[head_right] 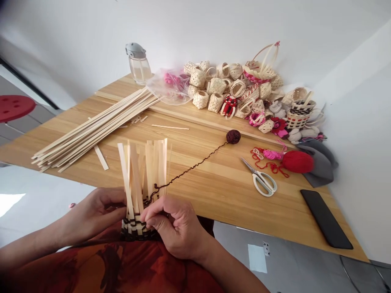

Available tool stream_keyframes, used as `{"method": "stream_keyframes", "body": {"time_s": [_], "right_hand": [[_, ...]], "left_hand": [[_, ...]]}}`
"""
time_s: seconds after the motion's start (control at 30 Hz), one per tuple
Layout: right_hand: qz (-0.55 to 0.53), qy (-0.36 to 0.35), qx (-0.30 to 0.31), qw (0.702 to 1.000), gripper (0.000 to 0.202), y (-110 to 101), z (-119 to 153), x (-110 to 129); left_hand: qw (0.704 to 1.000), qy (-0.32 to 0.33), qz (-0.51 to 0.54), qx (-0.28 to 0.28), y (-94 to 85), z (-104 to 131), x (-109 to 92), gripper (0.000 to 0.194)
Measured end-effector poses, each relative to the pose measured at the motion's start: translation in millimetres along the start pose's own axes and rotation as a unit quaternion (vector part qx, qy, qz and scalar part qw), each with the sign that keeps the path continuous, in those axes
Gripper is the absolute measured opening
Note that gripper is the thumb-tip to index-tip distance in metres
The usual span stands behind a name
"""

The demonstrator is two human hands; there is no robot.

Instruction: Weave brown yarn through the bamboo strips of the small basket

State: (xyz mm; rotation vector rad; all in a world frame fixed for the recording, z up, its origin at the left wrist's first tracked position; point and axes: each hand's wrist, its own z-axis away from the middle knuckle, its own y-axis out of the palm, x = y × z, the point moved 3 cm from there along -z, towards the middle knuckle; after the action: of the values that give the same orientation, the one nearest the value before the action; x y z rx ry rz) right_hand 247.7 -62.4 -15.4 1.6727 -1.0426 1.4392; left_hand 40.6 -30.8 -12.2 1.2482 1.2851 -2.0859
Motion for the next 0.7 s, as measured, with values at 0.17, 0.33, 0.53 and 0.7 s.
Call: {"method": "stream_keyframes", "body": {"time_s": [0.17, 0.33, 0.53, 0.7], "right_hand": [[-0.012, 0.049, 0.03, 0.998, 0.015, -1, 0, -2], [-0.049, 0.084, 0.047, 0.994, 0.017, -6, 1, -1], [-0.157, 0.119, 0.009, 0.98, 0.022, -21, 10, -1], [-0.009, 0.065, -0.049, 0.997, 0.017, -61, 15, 20]], "left_hand": [[0.999, 0.006, -0.039, -0.004, 4.2, 0, -5, 0.026], [0.997, 0.022, -0.074, -0.017, 5.3, -1, -11, 0.026], [0.999, -0.001, -0.032, -0.018, 1.0, 0, -10, 0.023], [0.998, 0.036, 0.041, 0.028, -2.0, -3, -16, 0.024]]}}
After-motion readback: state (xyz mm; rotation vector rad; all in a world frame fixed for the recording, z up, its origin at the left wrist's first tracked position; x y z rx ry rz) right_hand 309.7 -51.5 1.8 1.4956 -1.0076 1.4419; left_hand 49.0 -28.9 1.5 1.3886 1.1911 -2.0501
